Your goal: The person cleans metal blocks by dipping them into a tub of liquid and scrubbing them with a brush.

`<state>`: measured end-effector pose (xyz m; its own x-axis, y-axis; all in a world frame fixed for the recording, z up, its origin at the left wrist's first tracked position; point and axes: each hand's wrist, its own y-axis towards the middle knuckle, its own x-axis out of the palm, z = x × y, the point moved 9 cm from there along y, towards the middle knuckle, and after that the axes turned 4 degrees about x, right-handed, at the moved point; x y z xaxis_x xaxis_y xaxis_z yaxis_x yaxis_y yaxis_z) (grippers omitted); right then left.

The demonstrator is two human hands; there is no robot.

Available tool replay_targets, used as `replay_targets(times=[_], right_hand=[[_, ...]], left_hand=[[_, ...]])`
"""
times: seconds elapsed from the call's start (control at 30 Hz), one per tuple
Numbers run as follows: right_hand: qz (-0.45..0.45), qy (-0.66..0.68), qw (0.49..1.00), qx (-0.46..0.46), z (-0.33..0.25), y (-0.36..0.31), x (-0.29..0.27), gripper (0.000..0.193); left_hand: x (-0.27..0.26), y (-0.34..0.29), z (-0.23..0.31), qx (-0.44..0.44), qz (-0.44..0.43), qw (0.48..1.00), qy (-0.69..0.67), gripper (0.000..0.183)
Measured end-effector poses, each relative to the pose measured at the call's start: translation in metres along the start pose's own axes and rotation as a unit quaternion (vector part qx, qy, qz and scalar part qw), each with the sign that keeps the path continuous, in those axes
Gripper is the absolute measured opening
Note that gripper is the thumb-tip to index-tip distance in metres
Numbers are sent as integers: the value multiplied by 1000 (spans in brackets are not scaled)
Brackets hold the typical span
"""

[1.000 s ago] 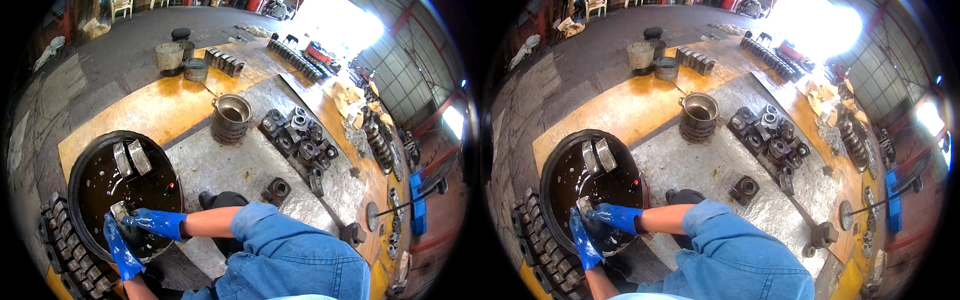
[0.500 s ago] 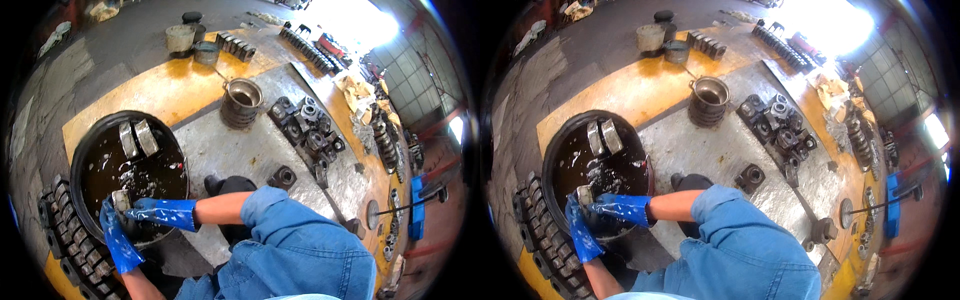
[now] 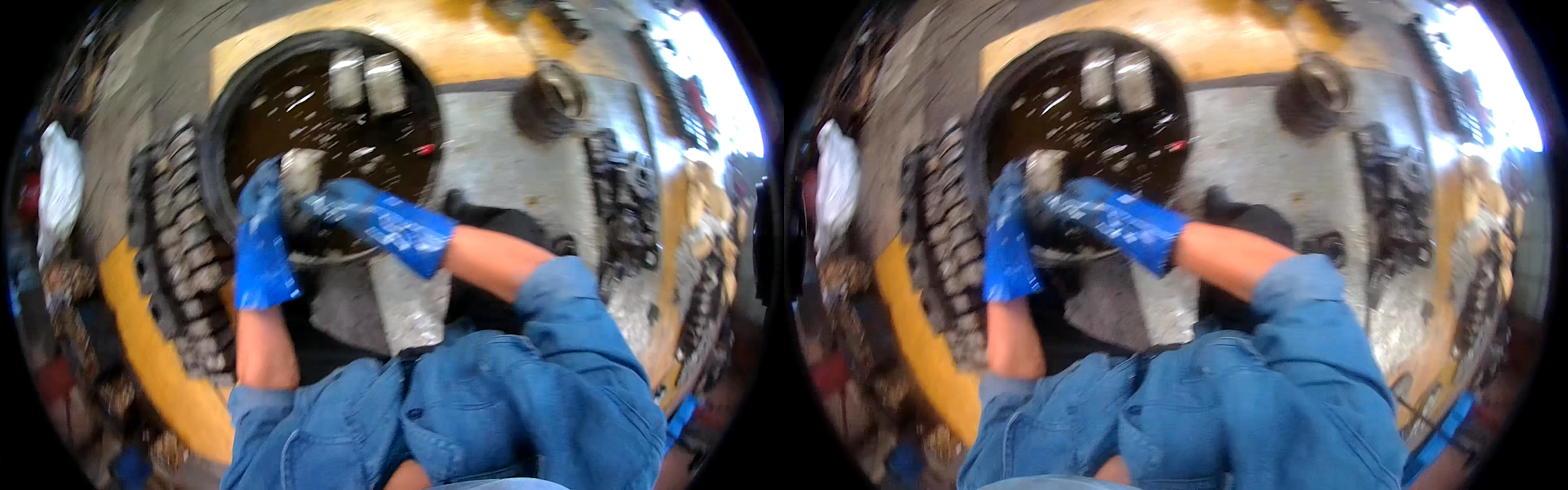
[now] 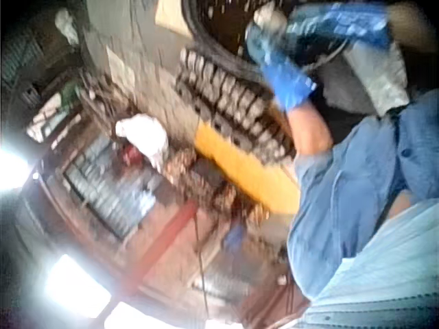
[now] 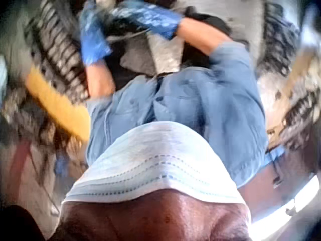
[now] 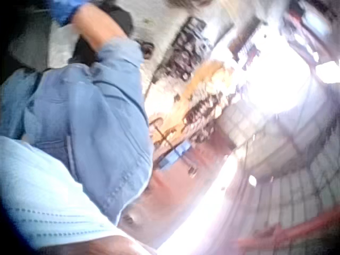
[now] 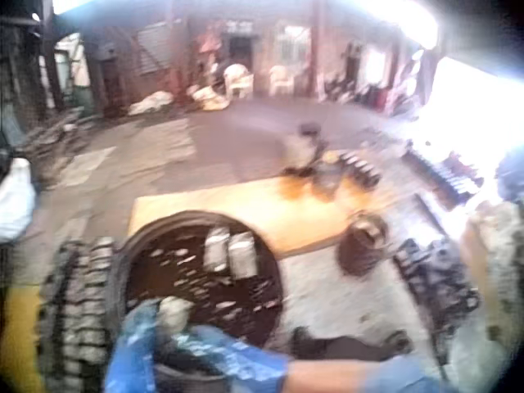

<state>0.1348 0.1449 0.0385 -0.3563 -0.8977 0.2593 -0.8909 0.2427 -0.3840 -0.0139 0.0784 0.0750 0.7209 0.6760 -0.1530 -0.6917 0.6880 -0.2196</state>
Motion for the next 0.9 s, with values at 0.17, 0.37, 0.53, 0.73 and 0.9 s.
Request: replay_targets(times=[0.17, 0.37, 0.53, 0.73, 0.9], right_hand=[[6, 86, 996, 24, -15, -4, 7, 54], [-7, 102, 995, 15, -14, -7, 9, 59], [-14, 84, 996, -2, -12, -5, 1, 60], [6, 47, 999, 20, -11, -4, 2, 60], [-19, 18, 1000, -12, -24, -10, 8, 76]], left_hand=[[-4, 8, 4, 84, -32, 995, 46, 66], [-8, 11, -9, 80, -25, 994, 67, 67], [0, 4, 5, 50, -8, 996, 77, 70], [2, 1, 8, 33, -5, 998, 47, 68], [-5, 11, -8, 51, -25, 998, -2, 63]])
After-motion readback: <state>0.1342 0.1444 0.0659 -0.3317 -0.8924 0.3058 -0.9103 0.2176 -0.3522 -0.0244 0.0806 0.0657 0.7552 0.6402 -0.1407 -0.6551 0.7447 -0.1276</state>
